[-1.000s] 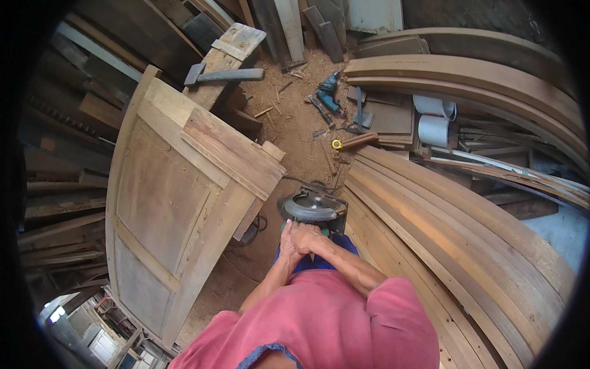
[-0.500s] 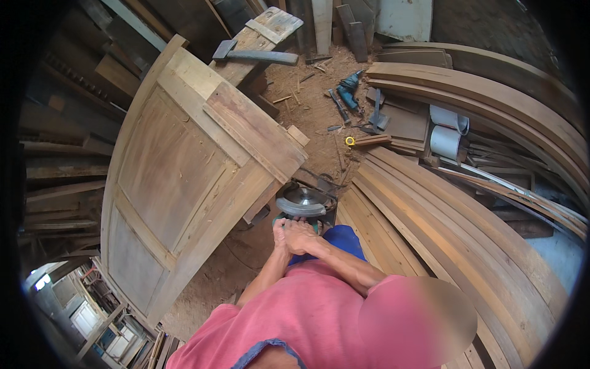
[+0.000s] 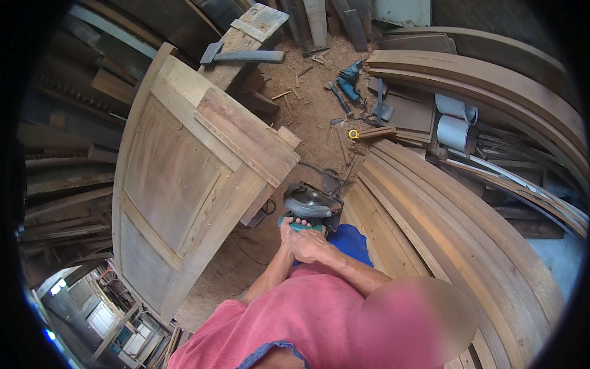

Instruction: The person cuts a wood plank using a circular saw. They plug in an extension cord, position the plank on a wooden door, use the saw to make cuts, and handle pliers on the saw.

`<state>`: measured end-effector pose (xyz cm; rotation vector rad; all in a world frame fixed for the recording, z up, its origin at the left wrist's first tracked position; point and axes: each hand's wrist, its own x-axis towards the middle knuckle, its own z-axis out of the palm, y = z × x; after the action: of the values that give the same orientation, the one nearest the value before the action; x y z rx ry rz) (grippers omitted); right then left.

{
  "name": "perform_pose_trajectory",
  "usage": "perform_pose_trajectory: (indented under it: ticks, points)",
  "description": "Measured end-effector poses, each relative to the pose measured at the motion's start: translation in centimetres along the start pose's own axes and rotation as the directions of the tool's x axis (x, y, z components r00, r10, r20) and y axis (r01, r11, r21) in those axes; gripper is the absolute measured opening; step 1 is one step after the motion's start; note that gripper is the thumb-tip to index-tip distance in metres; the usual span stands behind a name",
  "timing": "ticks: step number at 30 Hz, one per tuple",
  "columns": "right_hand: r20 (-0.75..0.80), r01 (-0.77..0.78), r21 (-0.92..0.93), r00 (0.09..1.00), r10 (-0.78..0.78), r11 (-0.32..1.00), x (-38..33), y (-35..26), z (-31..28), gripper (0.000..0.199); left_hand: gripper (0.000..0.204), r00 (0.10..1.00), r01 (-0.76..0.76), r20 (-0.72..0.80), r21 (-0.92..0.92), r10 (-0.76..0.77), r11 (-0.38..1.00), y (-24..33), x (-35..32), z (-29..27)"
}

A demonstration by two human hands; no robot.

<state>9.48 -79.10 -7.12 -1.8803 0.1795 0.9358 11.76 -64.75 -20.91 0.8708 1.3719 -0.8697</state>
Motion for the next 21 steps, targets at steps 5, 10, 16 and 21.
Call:
perform_pose_trajectory:
  ticks: [5, 10, 16, 21]
  points:
    - [-0.055, 0.046, 0.037, 0.998, -0.044, 0.998, -0.8, 1.6, 0.1, 0.036, 0.02, 0.997, -0.073, 0.047, 0.096, 0.069, 0.993, -0.4, 0.9, 1.0]
    - [-0.081, 0.019, 0.109, 0.997, -0.01, 0.994, -1.0, 2.9, 0.2, 0.033, 0.019, 0.993, -0.101, 0.079, 0.136, 0.09, 0.986, -0.6, 1.3, 1.5]
    - [-0.105, -0.014, 0.169, 0.994, 0.032, 0.985, -1.9, 3.3, -0.2, 0.036, 0.018, 0.995, -0.088, 0.061, 0.141, 0.08, 0.986, -0.4, 1.2, 2.5]
    - [-0.171, -0.111, 0.23, 0.973, 0.152, 0.967, -2.8, 3.2, -0.2, 0.032, 0.015, 0.991, -0.104, 0.1, 0.174, 0.088, 0.979, 0.3, 1.7, 2.0]
